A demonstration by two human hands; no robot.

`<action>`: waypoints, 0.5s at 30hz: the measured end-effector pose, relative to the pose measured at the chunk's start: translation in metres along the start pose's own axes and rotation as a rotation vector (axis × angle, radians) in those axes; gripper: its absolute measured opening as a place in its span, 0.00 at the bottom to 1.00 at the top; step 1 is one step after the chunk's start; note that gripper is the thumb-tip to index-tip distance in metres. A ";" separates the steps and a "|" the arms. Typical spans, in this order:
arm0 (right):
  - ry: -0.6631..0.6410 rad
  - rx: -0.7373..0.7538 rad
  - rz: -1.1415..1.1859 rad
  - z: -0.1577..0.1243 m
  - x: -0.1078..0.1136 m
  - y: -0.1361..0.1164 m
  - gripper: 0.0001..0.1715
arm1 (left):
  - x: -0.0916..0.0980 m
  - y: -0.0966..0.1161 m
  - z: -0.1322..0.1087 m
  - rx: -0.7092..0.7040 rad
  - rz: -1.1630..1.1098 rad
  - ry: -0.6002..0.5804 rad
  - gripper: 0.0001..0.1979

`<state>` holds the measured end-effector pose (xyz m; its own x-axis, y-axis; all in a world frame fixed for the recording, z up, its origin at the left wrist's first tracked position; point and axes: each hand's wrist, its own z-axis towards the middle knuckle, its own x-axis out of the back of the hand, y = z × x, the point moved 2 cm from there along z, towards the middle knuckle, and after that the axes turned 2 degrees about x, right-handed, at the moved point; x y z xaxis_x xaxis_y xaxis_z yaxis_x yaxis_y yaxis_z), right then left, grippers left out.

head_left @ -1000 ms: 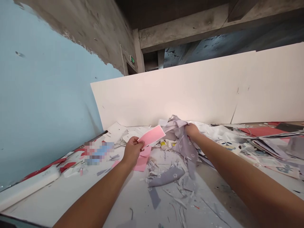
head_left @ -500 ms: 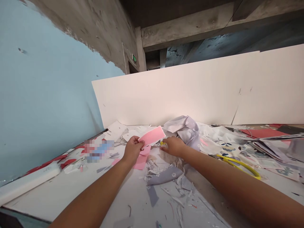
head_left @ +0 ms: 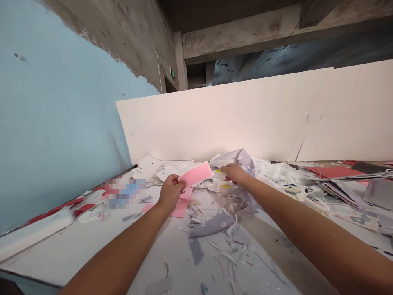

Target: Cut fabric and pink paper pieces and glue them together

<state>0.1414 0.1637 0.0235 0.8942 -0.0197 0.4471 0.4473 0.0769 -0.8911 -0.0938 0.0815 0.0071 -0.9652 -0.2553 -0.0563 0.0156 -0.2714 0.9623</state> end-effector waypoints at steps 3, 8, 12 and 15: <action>0.061 -0.018 0.164 -0.009 0.021 -0.005 0.17 | -0.002 -0.001 0.000 0.013 0.000 -0.003 0.13; 0.108 0.029 0.467 -0.017 0.043 -0.009 0.13 | -0.009 -0.006 -0.005 0.093 0.050 -0.157 0.11; 0.084 0.058 0.637 -0.019 0.051 -0.007 0.05 | -0.021 -0.015 -0.019 0.192 0.106 -0.380 0.11; 0.062 0.061 0.681 -0.023 0.051 -0.005 0.02 | -0.027 -0.020 -0.029 0.196 0.150 -0.467 0.12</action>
<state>0.1855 0.1393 0.0493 0.9759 -0.0036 -0.2183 -0.2154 0.1485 -0.9652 -0.0603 0.0671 -0.0187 -0.9702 0.1753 0.1675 0.1568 -0.0733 0.9849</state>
